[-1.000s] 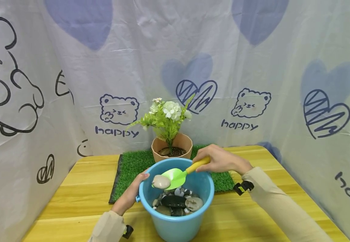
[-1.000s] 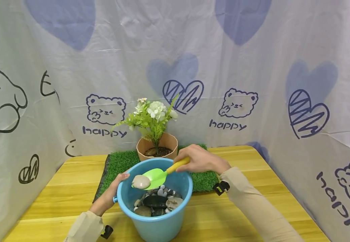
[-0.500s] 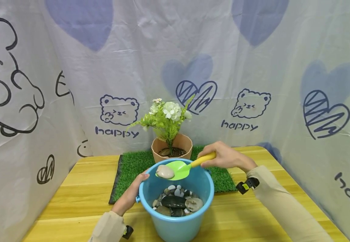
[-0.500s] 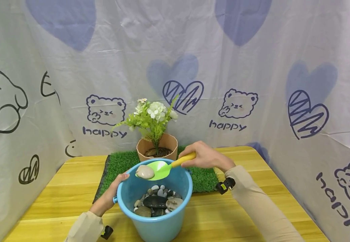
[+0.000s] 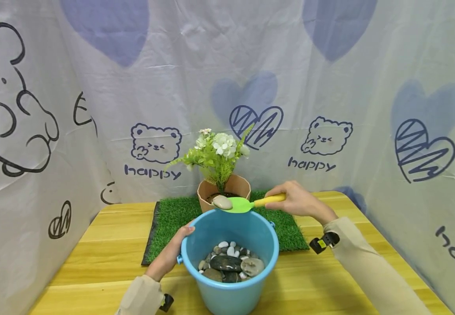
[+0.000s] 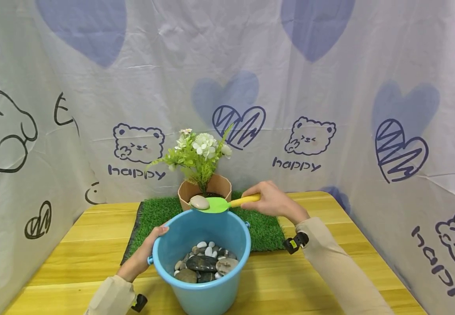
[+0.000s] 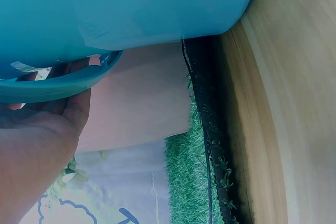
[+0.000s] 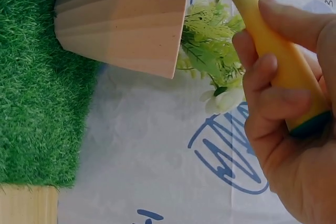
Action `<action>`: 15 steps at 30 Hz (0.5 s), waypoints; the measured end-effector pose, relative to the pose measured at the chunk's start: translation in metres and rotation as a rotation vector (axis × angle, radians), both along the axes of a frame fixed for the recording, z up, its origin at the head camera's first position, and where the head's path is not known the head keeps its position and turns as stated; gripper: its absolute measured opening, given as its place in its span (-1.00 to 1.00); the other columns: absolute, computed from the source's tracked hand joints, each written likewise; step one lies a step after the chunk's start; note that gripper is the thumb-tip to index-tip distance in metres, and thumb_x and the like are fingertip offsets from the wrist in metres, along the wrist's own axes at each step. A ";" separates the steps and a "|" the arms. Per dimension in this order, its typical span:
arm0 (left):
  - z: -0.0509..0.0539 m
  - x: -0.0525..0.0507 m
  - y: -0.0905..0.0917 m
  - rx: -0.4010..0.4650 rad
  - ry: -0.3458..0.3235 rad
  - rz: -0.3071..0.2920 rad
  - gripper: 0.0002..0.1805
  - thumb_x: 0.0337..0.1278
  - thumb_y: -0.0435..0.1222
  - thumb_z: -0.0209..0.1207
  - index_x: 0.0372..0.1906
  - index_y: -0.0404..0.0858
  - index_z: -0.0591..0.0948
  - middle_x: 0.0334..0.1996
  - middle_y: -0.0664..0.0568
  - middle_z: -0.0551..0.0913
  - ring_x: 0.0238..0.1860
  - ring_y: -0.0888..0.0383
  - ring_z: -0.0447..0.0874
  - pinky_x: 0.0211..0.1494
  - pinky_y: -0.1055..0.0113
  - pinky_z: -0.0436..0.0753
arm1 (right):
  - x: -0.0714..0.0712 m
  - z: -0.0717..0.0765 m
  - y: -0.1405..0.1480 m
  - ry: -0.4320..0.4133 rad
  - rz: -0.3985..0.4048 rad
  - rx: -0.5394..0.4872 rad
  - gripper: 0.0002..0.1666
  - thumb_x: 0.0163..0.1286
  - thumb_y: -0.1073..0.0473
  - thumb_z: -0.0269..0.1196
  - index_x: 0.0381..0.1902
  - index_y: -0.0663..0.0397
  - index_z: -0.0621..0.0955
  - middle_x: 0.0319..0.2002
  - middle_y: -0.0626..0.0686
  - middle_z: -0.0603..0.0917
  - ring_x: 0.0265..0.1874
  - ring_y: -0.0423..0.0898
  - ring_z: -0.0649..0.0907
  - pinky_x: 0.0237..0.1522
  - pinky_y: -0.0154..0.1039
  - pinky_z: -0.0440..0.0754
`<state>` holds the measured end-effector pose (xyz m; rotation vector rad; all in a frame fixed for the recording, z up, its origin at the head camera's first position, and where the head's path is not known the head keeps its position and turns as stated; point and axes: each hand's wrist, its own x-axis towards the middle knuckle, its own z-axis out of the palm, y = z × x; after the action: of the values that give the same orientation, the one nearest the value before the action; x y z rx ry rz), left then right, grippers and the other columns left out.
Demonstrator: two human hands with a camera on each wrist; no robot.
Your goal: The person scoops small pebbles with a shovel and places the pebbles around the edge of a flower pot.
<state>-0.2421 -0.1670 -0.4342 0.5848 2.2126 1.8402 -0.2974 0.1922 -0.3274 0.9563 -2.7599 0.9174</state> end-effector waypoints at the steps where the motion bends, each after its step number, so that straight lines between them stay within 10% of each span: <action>1: 0.000 0.000 0.000 0.001 0.000 0.000 -0.32 0.40 0.06 -0.35 0.56 -0.01 0.10 0.50 -0.15 0.17 0.41 -0.25 0.26 0.31 -0.04 0.41 | 0.000 -0.001 0.000 -0.008 -0.018 -0.003 -0.69 0.23 0.03 0.39 -0.09 0.00 0.76 -0.49 -0.10 0.67 -0.70 -0.22 0.42 -0.63 -0.36 0.41; 15: -0.002 -0.001 -0.001 0.004 -0.003 0.002 -0.33 0.39 0.07 -0.35 0.55 0.01 0.11 0.49 -0.15 0.19 0.40 -0.24 0.28 0.27 0.03 0.42 | -0.002 -0.003 -0.008 0.041 -0.179 0.018 -0.71 0.27 0.04 0.36 -0.14 0.06 0.77 -0.60 -0.08 0.62 -0.74 -0.20 0.43 -0.69 -0.34 0.41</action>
<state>-0.2426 -0.1679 -0.4362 0.5800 2.2094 1.8456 -0.2996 0.1842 -0.3303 0.7069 -2.7677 0.8370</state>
